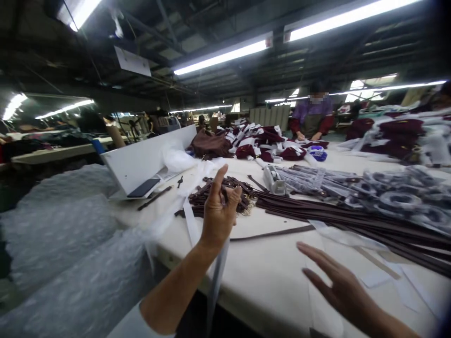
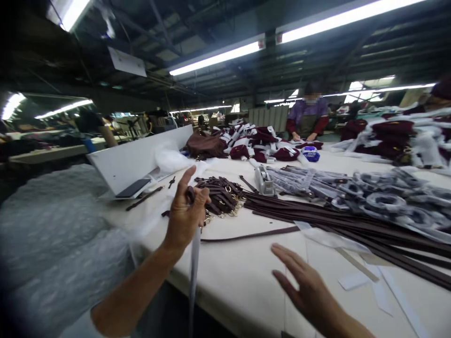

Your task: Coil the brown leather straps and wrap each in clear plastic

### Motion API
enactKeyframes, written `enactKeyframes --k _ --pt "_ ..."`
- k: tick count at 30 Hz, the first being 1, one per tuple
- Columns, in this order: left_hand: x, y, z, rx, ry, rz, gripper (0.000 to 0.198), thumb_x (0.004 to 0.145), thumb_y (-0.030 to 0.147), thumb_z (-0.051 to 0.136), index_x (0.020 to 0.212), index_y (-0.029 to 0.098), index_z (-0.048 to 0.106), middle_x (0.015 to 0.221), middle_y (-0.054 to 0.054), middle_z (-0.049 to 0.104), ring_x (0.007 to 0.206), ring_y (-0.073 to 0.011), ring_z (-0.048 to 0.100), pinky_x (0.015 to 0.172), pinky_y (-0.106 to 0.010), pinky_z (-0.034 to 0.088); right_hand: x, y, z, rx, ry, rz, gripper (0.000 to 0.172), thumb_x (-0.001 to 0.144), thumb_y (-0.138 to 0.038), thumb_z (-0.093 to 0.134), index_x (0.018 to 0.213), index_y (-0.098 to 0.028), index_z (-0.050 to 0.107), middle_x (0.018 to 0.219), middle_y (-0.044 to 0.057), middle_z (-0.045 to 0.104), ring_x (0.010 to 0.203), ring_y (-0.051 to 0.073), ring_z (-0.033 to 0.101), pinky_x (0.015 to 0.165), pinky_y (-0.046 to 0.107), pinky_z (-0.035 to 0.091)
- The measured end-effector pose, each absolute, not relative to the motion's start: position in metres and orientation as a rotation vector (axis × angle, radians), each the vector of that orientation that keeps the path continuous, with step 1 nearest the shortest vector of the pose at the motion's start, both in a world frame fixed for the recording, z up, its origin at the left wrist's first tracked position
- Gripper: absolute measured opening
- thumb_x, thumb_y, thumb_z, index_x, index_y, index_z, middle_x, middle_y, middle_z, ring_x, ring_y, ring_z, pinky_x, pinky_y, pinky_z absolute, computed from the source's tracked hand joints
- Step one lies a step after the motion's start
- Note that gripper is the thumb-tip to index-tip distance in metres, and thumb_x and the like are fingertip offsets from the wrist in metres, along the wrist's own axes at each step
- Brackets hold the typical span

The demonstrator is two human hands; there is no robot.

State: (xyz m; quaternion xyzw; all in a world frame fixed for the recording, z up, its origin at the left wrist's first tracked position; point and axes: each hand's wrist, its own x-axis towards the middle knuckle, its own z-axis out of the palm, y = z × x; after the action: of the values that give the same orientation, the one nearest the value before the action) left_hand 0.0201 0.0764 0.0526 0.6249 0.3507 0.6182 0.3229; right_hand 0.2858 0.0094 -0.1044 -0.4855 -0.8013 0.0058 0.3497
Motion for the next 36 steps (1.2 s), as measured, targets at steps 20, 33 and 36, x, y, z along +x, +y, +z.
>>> enactKeyframes --k 20,33,36 --pt "-0.048 0.048 0.056 2.518 1.229 1.324 0.032 0.089 0.019 0.044 0.12 0.02 0.05 0.11 -0.005 0.064 0.095 -0.0142 0.062 0.083 -0.024 0.049 0.066 0.032 -0.015 -0.705 -1.172 1.339 0.04 0.087 -0.053 0.041 0.067 -0.018 0.039 0.048 -0.009 0.038 0.033 0.003 0.032 0.031 0.014 0.024" --pt "-0.061 0.039 0.059 2.982 1.404 1.158 0.02 0.086 0.017 0.05 0.105 0.018 0.053 0.106 -0.008 0.062 0.098 -0.0183 0.06 0.085 -0.03 0.049 0.075 0.033 -0.026 -0.932 -1.636 0.516 0.014 0.086 -0.026 0.046 0.095 -0.017 0.054 0.069 0.001 0.059 0.056 0.012 0.052 0.055 0.02 0.039" --pt "-0.06 0.038 0.06 2.892 1.515 0.857 0.013 0.088 0.018 0.044 0.094 0.02 0.056 0.092 -0.004 0.063 0.086 -0.0163 0.061 0.076 -0.027 0.049 0.079 0.033 -0.034 -0.983 -1.788 0.305 0.017 0.088 -0.023 0.043 0.099 -0.019 0.056 0.076 0.003 0.066 0.063 0.015 0.06 0.056 0.02 0.039"
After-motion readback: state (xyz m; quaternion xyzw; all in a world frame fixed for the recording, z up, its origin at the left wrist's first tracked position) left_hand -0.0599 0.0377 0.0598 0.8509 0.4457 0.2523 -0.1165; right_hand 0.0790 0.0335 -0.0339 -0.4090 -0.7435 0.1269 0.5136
